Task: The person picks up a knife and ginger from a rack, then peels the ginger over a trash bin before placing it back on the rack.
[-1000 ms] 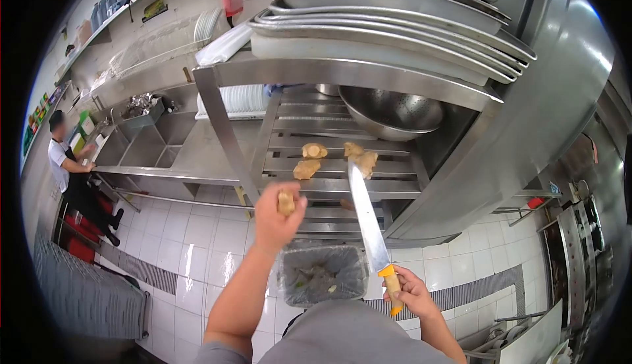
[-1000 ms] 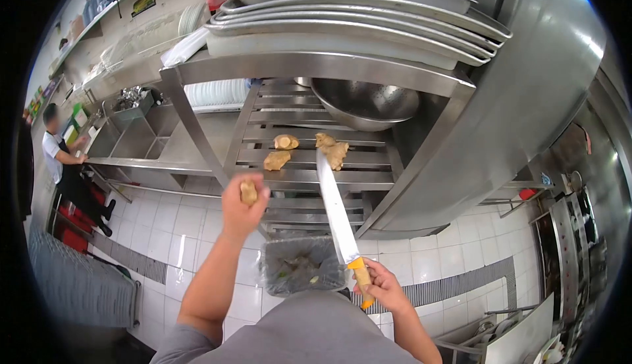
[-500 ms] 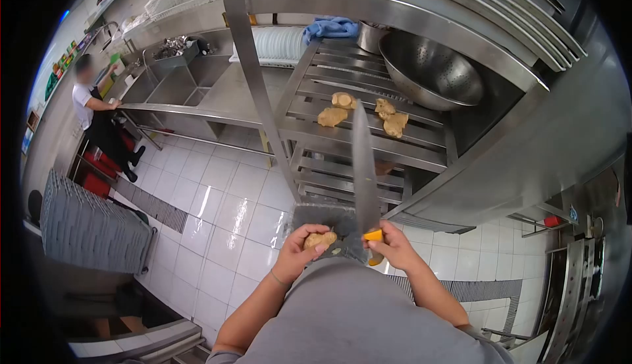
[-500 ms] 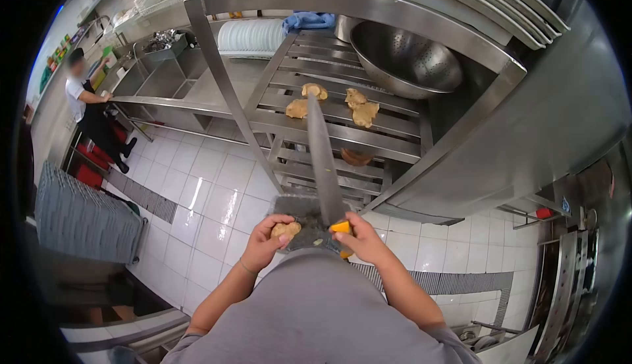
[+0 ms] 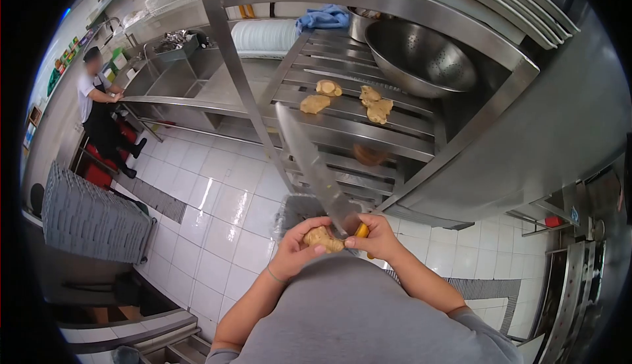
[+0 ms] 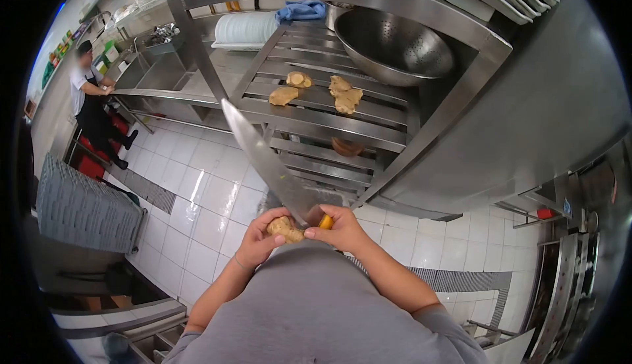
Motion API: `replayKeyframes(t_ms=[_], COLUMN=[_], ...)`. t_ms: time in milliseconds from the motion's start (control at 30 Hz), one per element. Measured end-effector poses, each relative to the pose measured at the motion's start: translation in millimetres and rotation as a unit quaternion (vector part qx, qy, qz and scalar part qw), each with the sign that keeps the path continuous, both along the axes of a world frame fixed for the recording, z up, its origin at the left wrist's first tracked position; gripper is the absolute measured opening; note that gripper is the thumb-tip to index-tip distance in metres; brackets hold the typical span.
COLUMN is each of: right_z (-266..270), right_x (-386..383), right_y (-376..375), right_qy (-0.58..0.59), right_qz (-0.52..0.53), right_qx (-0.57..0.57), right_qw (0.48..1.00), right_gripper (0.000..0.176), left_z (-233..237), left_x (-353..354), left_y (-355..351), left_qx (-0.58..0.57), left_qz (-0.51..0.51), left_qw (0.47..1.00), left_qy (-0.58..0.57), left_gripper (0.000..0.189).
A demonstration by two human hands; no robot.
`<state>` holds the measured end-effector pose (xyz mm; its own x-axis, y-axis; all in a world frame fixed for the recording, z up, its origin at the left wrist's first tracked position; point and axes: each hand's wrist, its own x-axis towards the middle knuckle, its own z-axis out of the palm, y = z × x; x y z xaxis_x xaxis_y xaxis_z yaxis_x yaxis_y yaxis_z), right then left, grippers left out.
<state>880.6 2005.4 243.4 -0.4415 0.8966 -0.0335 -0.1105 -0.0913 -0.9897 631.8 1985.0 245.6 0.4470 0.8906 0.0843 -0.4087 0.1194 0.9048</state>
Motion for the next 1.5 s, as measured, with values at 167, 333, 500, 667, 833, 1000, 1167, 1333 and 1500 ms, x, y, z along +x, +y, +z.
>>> replayKeyframes(t_ms=[167, 333, 500, 667, 833, 1000, 1167, 1333, 1500], right_z=[-16.0, -7.9, -7.1, -5.0, 1.3, 3.8, -9.3, -7.8, -11.4], right_x=[10.5, 23.9, 34.3, 33.2, 33.6, 33.3, 27.9, 20.5, 31.2], right_y=[-11.0, -14.3, -13.3, -14.5, -14.4, -15.9, -14.2, -14.7, -6.5], right_qy=[0.004, -0.059, -0.143, -0.248, -0.324, -0.343, -0.357, -0.345, -0.413], right_qz=[0.019, 0.008, 0.050, 0.006, -0.035, -0.024, -0.073, -0.115, -0.027], right_qx=[-0.026, 0.011, 0.085, 0.178, 0.244, 0.260, 0.259, 0.172, 0.276], right_qw=[0.999, 0.998, 0.985, 0.952, 0.913, 0.902, 0.895, 0.916, 0.868], right_gripper=[0.042, 0.047, 0.041, 0.050, 0.063, 0.064, 0.066, 0.064, 0.067], left_z=[-4.7, -12.4, -31.0, -27.2, -19.2, -25.1, -18.3, -23.5, -42.0], left_x=[1.6, 13.7, 13.7, 16.4, 21.7, 21.1, 28.1, 25.6, 14.1], left_y=[-4.8, -9.8, -11.1, -15.0, -13.5, -7.6, -12.1, -10.8, -4.6], left_qx=[-0.031, -0.056, -0.149, -0.234, -0.253, -0.269, -0.290, -0.261, -0.263], left_qz=[-0.056, -0.061, -0.123, -0.094, -0.082, -0.112, -0.045, -0.019, -0.135], left_qw=[0.998, 0.997, 0.981, 0.963, 0.959, 0.954, 0.948, 0.956, 0.953], left_qy=[-0.008, -0.008, -0.035, -0.095, -0.103, -0.075, -0.125, -0.129, -0.073], left_gripper=[0.054, 0.045, 0.041, 0.033, 0.034, 0.036, 0.034, 0.034, 0.039])
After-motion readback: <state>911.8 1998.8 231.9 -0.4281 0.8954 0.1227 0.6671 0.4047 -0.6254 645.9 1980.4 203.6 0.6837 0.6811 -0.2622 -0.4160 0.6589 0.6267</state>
